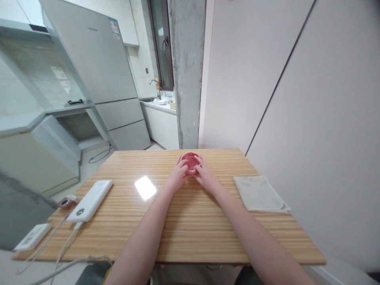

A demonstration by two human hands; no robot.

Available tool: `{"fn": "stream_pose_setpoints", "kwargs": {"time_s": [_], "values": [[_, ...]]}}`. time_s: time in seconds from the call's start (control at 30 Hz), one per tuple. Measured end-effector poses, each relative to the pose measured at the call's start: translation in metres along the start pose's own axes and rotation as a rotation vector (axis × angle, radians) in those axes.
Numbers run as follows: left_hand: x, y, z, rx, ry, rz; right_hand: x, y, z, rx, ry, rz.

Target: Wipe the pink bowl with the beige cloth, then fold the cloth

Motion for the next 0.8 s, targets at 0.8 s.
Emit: {"fn": "stream_pose_setpoints", "kwargs": {"time_s": [0.8], "values": [[0.069,-0.136,0.113,-0.392,0.346,0.889,0.013,0.021,0.040,0.523,-0.192,-0.617]]}}
Point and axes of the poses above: each hand's wrist, its own x-axis away from the middle knuckle, its own z-axis out of the back of the hand, y = z × x, the point moved 2 cm from there along -x, towards the middle knuckle, and after that the axes turned 12 degrees about z, right-handed, at the moved point
